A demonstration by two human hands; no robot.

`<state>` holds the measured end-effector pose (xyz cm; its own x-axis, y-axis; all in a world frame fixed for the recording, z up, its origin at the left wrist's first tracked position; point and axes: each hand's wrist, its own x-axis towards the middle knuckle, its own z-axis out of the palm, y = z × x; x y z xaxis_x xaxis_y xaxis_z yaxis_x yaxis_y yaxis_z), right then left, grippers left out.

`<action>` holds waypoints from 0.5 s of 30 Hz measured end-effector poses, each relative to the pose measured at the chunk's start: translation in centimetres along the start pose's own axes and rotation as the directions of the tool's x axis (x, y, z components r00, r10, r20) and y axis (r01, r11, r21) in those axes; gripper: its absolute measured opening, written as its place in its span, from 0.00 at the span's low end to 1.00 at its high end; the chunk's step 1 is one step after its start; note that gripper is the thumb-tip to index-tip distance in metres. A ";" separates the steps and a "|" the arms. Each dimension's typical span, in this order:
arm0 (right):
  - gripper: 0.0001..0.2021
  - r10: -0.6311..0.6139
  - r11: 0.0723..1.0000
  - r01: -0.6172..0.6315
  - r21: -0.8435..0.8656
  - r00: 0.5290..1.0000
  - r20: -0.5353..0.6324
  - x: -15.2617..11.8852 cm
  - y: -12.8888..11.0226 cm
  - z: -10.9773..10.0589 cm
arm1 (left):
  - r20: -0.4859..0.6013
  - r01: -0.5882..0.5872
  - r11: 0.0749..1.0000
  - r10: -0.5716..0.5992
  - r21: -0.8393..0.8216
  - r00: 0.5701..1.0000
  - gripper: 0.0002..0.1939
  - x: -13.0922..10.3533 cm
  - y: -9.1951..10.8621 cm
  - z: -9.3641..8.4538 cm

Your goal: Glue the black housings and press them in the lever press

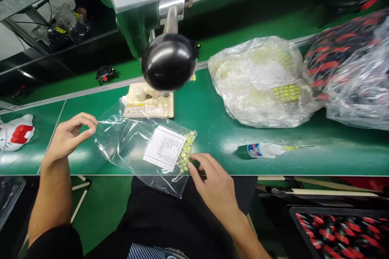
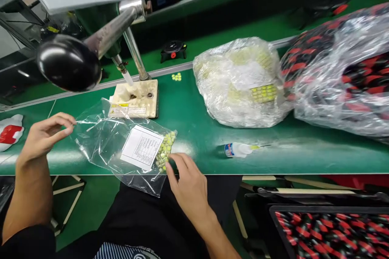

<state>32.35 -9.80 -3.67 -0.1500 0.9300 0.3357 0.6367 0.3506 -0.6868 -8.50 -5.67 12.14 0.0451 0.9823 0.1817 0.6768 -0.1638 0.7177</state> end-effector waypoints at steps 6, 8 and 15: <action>0.14 -0.062 0.982 0.067 -0.179 0.998 0.030 2.7 0.0 2.1 | 0.426 0.309 0.918 -0.182 -0.249 0.886 0.15 -4.4 -2.5 -2.3; 0.15 -0.015 0.981 0.025 -0.194 0.998 0.057 3.5 0.1 2.3 | 0.582 0.303 0.938 -0.153 -0.170 0.799 0.15 -4.3 -2.6 -0.7; 0.06 0.170 0.983 -0.148 -0.112 0.961 0.218 6.0 0.1 2.1 | 0.539 -0.581 0.806 0.441 0.114 0.717 0.17 -2.3 -0.9 8.4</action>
<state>29.87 -3.98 -3.09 -0.2005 0.9775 0.0657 0.7327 0.1941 -0.6523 -3.00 -7.01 5.41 0.7272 0.6813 0.0842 0.6031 -0.6926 0.3956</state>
